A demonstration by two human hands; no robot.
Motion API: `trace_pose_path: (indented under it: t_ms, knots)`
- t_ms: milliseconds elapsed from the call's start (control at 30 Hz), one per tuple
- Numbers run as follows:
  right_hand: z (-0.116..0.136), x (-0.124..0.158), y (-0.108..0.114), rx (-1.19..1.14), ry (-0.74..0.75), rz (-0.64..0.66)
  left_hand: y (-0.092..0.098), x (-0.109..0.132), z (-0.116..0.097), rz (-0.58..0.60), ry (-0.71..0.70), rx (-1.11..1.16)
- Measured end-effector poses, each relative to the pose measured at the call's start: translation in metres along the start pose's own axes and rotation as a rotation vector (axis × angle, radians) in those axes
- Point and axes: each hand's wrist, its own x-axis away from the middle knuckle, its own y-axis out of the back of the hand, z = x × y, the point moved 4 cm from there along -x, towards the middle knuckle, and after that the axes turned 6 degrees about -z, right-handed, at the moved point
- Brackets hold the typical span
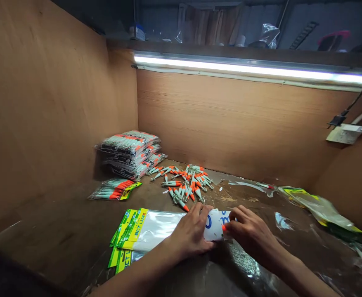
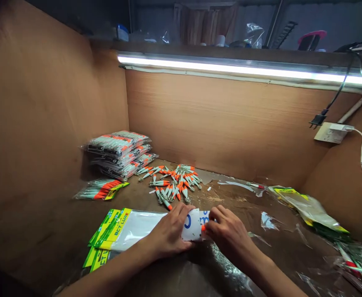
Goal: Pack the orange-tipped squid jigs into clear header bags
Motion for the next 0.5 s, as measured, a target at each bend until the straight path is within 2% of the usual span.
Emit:
trace_pose_path:
  t_ms: [100, 200, 267, 333, 400, 500]
  knots:
    - [0.008, -0.006, -0.004, -0.129, 0.083, 0.119, 0.001, 0.002, 0.000, 0.007, 0.006, -0.012]
    - [-0.002, -0.015, 0.008, -0.333, 0.034, 0.264, 0.002, 0.003, 0.001, 0.025, 0.005, -0.030]
    - [-0.014, -0.031, 0.017, -0.433, -0.067, 0.270, 0.001, 0.003, 0.001, 0.055, -0.004, -0.046]
    - [-0.023, -0.057, 0.020, -0.442, -0.168, 0.185, 0.000, 0.003, -0.001, 0.097, -0.024, -0.062]
    - [-0.022, -0.092, 0.009, -0.393, -0.189, 0.157, -0.002, 0.004, -0.003, 0.146, -0.068, -0.072]
    - [-0.006, -0.148, -0.028, -0.306, -0.230, 0.269, -0.003, 0.006, -0.008, 0.184, -0.150, -0.097]
